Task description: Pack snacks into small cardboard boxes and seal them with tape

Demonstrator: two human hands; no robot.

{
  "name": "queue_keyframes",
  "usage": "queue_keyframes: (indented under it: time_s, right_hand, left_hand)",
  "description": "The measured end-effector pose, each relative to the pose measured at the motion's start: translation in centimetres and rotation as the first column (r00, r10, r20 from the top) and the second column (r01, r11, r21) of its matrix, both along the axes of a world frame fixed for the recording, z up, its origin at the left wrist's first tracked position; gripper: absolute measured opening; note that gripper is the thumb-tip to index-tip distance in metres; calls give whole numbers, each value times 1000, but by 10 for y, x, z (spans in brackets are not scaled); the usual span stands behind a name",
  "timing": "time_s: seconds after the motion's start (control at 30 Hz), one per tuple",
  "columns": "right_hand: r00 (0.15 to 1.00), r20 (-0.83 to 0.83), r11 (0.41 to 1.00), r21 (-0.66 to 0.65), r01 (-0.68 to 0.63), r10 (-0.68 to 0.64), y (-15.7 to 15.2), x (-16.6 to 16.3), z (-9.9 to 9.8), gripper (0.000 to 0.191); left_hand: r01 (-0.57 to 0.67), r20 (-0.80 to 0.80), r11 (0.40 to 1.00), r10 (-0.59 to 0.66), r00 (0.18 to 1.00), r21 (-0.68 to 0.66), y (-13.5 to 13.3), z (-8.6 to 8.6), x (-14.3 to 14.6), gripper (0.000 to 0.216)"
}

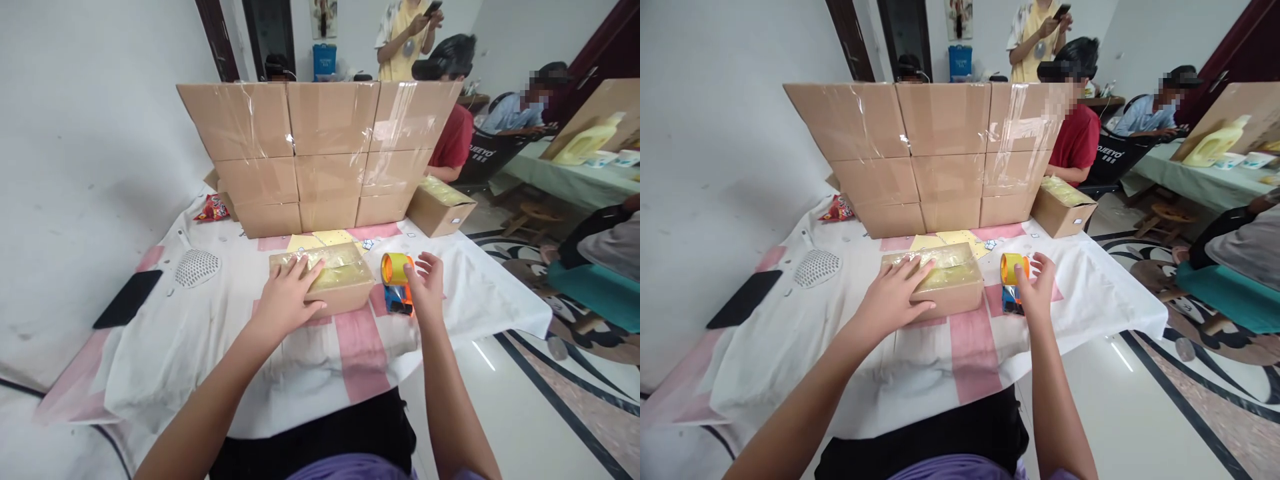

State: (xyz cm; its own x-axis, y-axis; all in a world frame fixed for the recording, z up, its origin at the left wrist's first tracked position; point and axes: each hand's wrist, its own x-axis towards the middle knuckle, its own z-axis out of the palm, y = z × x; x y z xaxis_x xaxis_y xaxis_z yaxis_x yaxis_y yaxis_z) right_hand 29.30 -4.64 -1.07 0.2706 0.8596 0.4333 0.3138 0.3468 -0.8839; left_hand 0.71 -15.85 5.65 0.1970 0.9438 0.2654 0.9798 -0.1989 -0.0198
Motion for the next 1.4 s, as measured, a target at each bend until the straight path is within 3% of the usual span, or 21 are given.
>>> queue_keyframes:
  time_s: [0.07,0.13,0.2,0.33,0.4,0.47,0.53,0.6,0.67,0.77,0.9,1.03,1.13,1.23,1.33,1.4]
  right_hand:
    - [976,-192,963,-225,-147,105,8,12,-12,60]
    - [905,-327,870,-318,-377,272,11,18,-22,57]
    - [841,-389,806,-311,-504,376,11,19,-28,53]
    - [800,-417,790,-253,-558,432,-1,13,-29,53]
    - [813,-396,824,-200,-531,428,-15,7,-27,51]
    - [841,-372,877,-125,-464,392,-36,1,-22,47]
    - [871,-362,924,-64,-378,332,-64,-5,-16,42]
    - [884,-364,946,-24,-324,294,-96,-11,-12,37]
    - [878,-355,942,21,-336,321,-123,-17,-9,32]
    - [881,-279,923,64,-379,381,-146,-25,-8,40]
    - [955,-124,961,95,-261,271,-147,-31,-11,44]
    - [976,-207,996,78,-52,68,-129,-31,0,45]
    - [907,-421,998,46,40,-17,-108,-24,24,46]
    - [800,-599,999,42,-20,42,-106,-18,46,43]
    - [782,-617,994,9,-107,89,-139,-15,56,42]
    - [793,-558,965,56,-258,244,-172,-13,59,51]
  left_hand:
    - [-36,-5,999,36,999,-11,5,4,8,79]
    - [-55,9,998,55,998,-16,11,5,13,76]
    - [-4,38,1000,4,999,-21,19,5,11,71]
    - [161,80,984,-154,985,-80,29,6,-8,68]
    - [191,103,979,-183,978,-71,27,8,-15,71]
    - [193,163,980,-198,966,48,14,7,-10,60]
    - [155,282,962,-216,935,223,-7,0,9,39]
    - [137,425,941,-265,866,308,-32,-15,41,30]
    - [202,555,944,-318,769,261,-55,-33,75,29]
    - [217,749,952,-305,589,217,-77,-50,110,36]
    - [246,855,947,-295,426,204,-88,-47,120,39]
    - [316,925,947,-171,339,59,-102,-43,116,40]
    - [338,923,941,-125,364,-6,-112,-53,113,42]
    - [287,858,958,-158,489,12,-114,-69,104,46]
    - [318,672,936,-331,662,148,-114,-81,93,46]
    - [410,507,885,-462,727,219,-116,-87,86,41]
